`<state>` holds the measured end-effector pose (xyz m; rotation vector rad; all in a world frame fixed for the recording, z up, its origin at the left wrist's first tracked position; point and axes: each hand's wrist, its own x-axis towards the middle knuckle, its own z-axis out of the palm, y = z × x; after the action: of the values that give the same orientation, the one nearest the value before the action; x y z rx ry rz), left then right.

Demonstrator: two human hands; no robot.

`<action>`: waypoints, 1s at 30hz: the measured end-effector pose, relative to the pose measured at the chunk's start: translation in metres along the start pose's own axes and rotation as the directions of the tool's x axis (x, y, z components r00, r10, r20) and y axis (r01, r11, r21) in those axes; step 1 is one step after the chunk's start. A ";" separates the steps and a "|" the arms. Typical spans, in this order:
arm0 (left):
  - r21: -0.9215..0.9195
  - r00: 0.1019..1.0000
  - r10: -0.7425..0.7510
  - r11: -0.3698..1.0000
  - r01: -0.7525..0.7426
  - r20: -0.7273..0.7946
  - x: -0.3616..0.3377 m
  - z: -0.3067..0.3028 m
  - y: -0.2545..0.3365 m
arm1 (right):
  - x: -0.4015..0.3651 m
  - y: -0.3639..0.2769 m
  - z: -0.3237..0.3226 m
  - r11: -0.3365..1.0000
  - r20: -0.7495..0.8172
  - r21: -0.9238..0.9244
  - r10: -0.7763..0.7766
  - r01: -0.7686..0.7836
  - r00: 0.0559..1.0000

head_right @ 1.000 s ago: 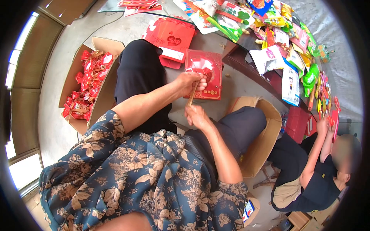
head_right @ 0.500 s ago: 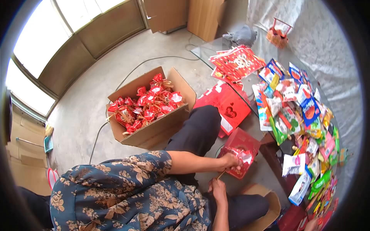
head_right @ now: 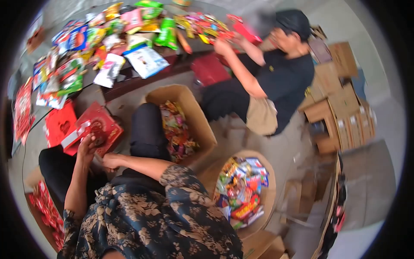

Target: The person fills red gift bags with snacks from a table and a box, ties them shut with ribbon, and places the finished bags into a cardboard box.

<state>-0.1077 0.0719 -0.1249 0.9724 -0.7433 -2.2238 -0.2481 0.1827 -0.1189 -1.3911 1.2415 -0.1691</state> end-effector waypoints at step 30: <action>0.046 0.988 -0.124 0.992 0.120 0.087 0.030 0.047 -0.018 | -0.019 0.004 -0.042 0.459 -0.350 0.836 0.027 0.299 0.936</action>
<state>-0.1658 0.0747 -0.1238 0.9662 -0.7915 -2.3802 -0.2886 0.1711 -0.0995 -0.5079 1.0117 -1.0597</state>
